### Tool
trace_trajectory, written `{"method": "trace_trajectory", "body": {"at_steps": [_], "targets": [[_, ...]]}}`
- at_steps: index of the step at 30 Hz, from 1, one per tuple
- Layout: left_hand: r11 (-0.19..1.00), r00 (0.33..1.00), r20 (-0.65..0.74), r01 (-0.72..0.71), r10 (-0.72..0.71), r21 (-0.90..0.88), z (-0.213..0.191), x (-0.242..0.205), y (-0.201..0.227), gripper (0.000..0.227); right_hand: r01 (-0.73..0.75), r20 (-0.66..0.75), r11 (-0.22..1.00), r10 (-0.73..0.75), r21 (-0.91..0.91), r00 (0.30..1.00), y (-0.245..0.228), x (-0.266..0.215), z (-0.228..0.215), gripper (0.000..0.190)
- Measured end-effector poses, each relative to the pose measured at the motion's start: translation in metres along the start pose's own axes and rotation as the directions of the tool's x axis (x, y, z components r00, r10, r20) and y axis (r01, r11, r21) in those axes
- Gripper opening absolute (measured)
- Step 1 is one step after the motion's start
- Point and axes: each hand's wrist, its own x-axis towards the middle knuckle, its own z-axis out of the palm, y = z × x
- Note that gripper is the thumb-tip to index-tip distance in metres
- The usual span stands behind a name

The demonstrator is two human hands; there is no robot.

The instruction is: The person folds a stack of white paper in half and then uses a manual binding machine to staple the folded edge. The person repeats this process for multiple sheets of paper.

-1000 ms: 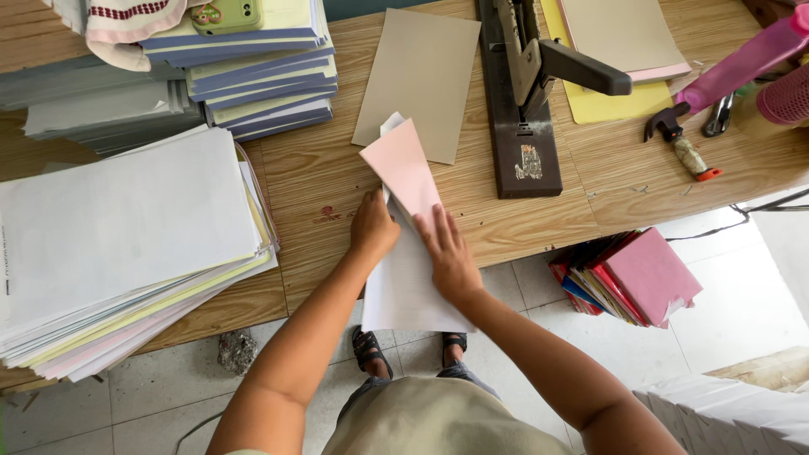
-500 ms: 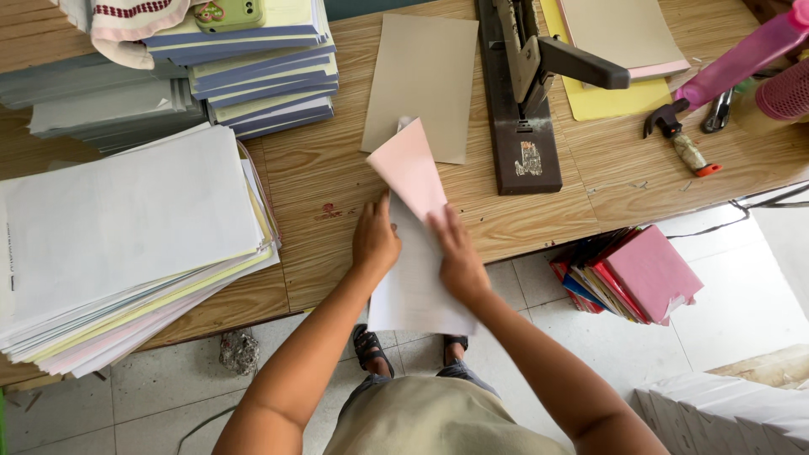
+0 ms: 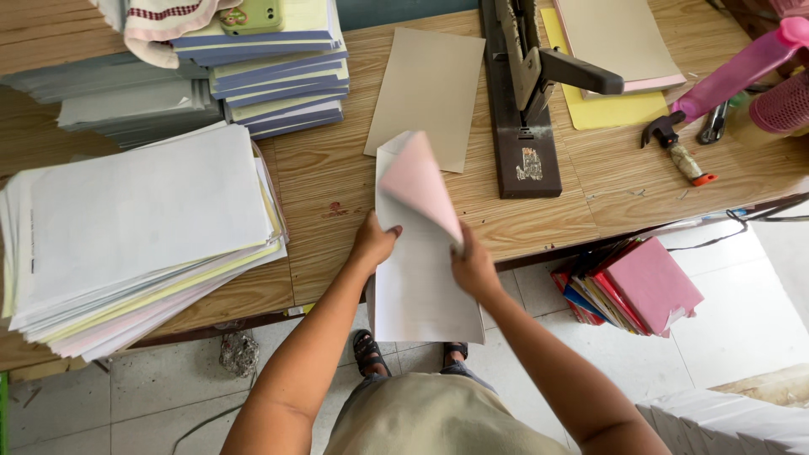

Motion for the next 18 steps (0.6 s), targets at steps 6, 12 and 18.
{"method": "trace_trajectory", "body": {"at_steps": [6,12,18], "targets": [[0.955,0.946,-0.135,-0.288,0.295,0.072,-0.054,-0.097,0.12,0.057,-0.194,-0.045,0.828,0.255,0.527,0.966,-0.005,0.06,-0.031,0.059],[0.712,0.598,-0.559,-0.702,0.575,-0.019,-0.101,-0.134,0.177,0.038,0.36,-0.299,0.757,-0.225,0.546,0.927,-0.12,0.032,-0.108,0.013],[0.546,0.536,-0.63,-0.812,0.561,-0.205,-0.094,-0.118,0.155,0.052,0.513,-0.326,0.695,-0.397,0.503,0.858,-0.072,0.059,-0.101,0.013]]}}
